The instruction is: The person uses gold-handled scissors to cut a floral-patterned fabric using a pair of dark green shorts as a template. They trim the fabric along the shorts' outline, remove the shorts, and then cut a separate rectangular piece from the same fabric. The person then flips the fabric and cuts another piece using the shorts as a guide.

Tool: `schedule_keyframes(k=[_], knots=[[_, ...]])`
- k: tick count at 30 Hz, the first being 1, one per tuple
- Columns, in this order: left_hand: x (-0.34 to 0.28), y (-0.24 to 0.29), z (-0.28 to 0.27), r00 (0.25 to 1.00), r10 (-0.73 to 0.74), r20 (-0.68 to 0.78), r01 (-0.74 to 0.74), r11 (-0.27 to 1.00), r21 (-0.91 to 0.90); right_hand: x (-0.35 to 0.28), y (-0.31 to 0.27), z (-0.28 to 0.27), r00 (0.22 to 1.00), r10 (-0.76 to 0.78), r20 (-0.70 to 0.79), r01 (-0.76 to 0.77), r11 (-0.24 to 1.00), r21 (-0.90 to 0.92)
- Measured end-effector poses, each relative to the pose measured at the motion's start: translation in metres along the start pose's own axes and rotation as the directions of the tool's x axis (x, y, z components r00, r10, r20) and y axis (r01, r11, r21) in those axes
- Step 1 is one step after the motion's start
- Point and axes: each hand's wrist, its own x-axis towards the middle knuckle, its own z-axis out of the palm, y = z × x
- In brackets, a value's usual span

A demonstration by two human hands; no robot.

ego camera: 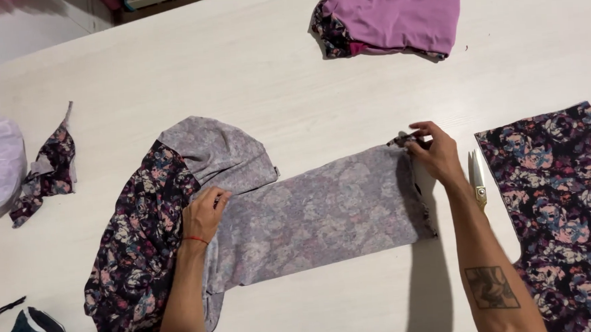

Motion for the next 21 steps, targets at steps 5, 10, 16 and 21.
schedule_keyframes(k=[5,10,16,21], knots=[[-0.003,-0.004,0.021,0.904,0.269,-0.331,-0.156,0.931,0.330,-0.041,-0.020,0.012,0.912,-0.302,-0.275,0.228,0.935,-0.271],[-0.008,0.106,0.023,0.789,0.476,-0.389,-0.329,0.862,0.386,-0.118,-0.045,0.055,0.867,-0.459,-0.192,0.411,0.878,-0.243],[-0.037,0.197,0.055,0.867,0.498,-0.017,-0.492,0.860,0.139,-0.142,-0.041,0.088,0.832,-0.552,-0.056,0.433,0.710,-0.556],[-0.044,0.208,0.057,0.885,0.441,0.148,-0.455,0.887,0.081,-0.153,-0.041,0.082,0.886,-0.464,0.006,0.347,0.654,-0.672]])
